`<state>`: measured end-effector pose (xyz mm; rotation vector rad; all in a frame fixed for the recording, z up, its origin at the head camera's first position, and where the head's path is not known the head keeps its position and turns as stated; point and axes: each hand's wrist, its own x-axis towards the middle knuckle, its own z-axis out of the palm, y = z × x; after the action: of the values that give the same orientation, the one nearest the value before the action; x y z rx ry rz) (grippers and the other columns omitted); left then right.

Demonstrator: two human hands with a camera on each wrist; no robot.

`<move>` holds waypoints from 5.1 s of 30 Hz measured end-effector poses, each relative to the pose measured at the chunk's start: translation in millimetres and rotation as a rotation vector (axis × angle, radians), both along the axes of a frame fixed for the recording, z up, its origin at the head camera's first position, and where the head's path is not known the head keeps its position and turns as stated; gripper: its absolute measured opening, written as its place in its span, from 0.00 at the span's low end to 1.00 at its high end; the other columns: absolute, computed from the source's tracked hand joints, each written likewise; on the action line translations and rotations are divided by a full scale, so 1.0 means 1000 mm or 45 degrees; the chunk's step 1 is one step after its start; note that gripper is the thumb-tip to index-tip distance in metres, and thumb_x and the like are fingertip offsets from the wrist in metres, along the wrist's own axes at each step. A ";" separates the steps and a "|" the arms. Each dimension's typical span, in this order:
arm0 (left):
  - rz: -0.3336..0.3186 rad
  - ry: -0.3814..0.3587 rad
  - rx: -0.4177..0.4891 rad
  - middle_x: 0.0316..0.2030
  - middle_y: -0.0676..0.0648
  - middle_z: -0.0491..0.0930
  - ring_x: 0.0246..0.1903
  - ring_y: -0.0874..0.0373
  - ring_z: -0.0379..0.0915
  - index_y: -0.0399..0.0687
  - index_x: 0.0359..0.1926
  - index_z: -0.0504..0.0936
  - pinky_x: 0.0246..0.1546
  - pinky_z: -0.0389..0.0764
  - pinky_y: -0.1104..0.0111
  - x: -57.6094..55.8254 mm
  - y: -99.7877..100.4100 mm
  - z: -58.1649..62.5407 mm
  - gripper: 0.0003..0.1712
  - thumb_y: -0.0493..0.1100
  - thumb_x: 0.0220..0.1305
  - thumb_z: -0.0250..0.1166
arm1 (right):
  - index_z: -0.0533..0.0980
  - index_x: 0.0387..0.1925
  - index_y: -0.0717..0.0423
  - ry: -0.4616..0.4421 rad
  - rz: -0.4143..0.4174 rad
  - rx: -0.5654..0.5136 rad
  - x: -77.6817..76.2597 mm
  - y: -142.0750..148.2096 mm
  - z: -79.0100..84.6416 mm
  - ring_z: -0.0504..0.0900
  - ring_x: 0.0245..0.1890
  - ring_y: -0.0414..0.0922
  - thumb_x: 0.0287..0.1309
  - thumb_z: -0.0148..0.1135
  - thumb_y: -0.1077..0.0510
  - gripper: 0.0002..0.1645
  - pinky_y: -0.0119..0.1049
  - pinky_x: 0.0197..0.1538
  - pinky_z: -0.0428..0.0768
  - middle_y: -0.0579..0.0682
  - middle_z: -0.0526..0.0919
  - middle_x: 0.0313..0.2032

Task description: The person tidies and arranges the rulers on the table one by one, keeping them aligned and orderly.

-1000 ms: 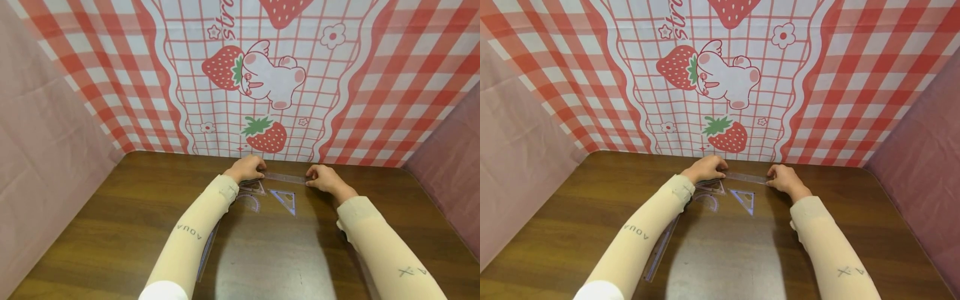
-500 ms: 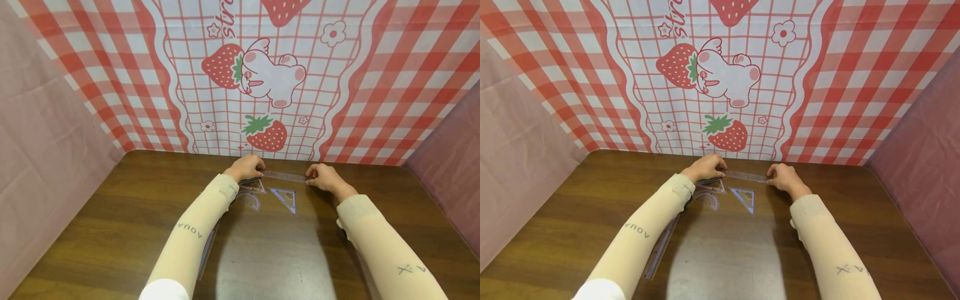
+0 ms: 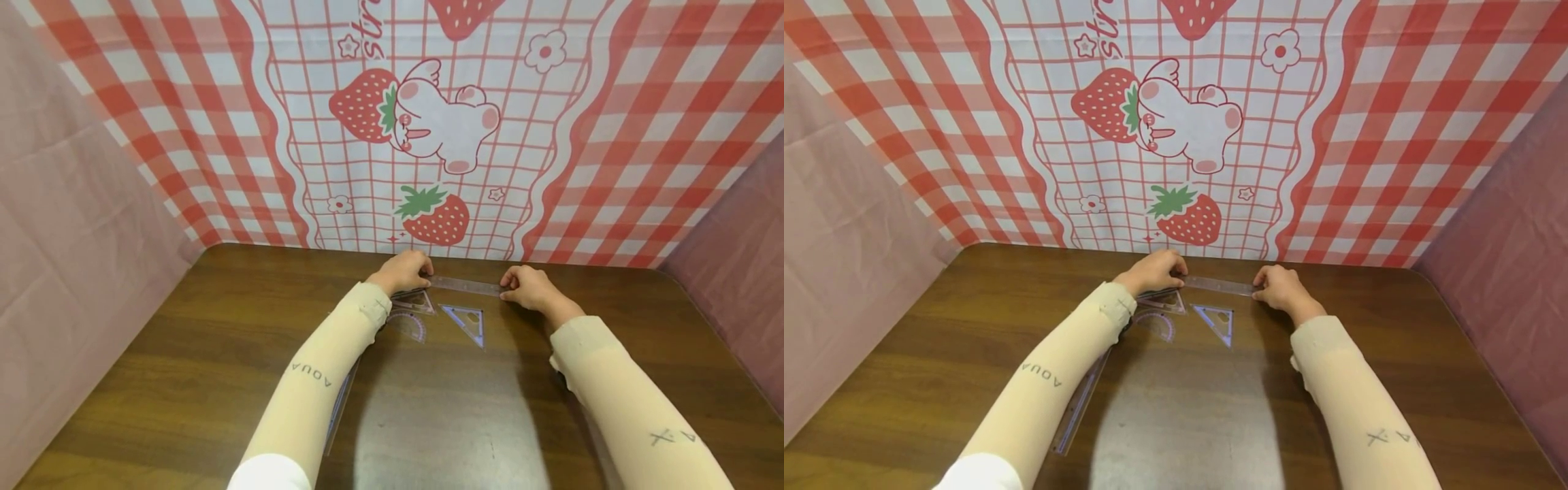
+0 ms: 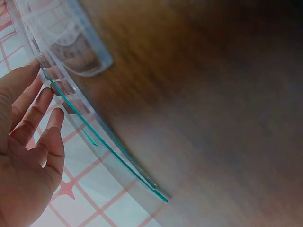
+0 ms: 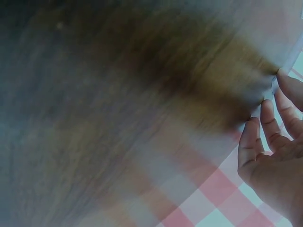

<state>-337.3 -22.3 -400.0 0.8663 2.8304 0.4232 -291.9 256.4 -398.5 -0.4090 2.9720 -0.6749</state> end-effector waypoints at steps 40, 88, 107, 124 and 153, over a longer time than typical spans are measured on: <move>-0.015 0.020 0.215 0.45 0.44 0.87 0.47 0.53 0.83 0.43 0.47 0.86 0.51 0.82 0.65 -0.001 -0.002 0.001 0.10 0.37 0.67 0.64 | 0.75 0.37 0.65 -0.004 0.027 -0.230 0.004 0.004 -0.004 0.74 0.30 0.43 0.56 0.63 0.70 0.07 0.36 0.38 0.70 0.52 0.77 0.26; -0.091 0.015 0.263 0.43 0.45 0.87 0.44 0.55 0.83 0.43 0.45 0.86 0.49 0.82 0.68 0.022 -0.019 0.023 0.09 0.36 0.67 0.64 | 0.72 0.40 0.70 -0.010 0.108 -0.486 0.028 -0.001 0.005 0.70 0.26 0.35 0.57 0.60 0.74 0.09 0.28 0.28 0.70 0.57 0.77 0.27; -0.098 0.022 0.298 0.43 0.44 0.87 0.45 0.55 0.84 0.41 0.47 0.86 0.50 0.82 0.68 0.040 -0.029 0.038 0.10 0.37 0.67 0.65 | 0.73 0.41 0.70 -0.023 0.140 -0.534 0.038 -0.001 0.015 0.73 0.30 0.33 0.58 0.61 0.72 0.09 0.27 0.33 0.73 0.58 0.79 0.31; -0.107 0.010 0.308 0.43 0.44 0.88 0.44 0.55 0.84 0.40 0.46 0.86 0.50 0.82 0.69 0.062 -0.042 0.045 0.10 0.36 0.66 0.65 | 0.73 0.42 0.68 -0.029 0.182 -0.597 0.063 -0.007 0.018 0.72 0.30 0.33 0.60 0.62 0.70 0.09 0.28 0.32 0.72 0.54 0.77 0.32; -0.139 -0.008 0.412 0.39 0.46 0.88 0.41 0.56 0.83 0.38 0.45 0.87 0.48 0.83 0.58 0.094 -0.062 0.052 0.09 0.35 0.64 0.66 | 0.74 0.42 0.68 -0.004 0.236 -0.704 0.094 -0.015 0.024 0.75 0.34 0.32 0.61 0.61 0.70 0.08 0.29 0.34 0.76 0.50 0.78 0.33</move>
<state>-243.2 -84.5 -348.5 1.0660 2.7344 0.8821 -198.3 241.2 -374.6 -0.6968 2.6520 -1.4619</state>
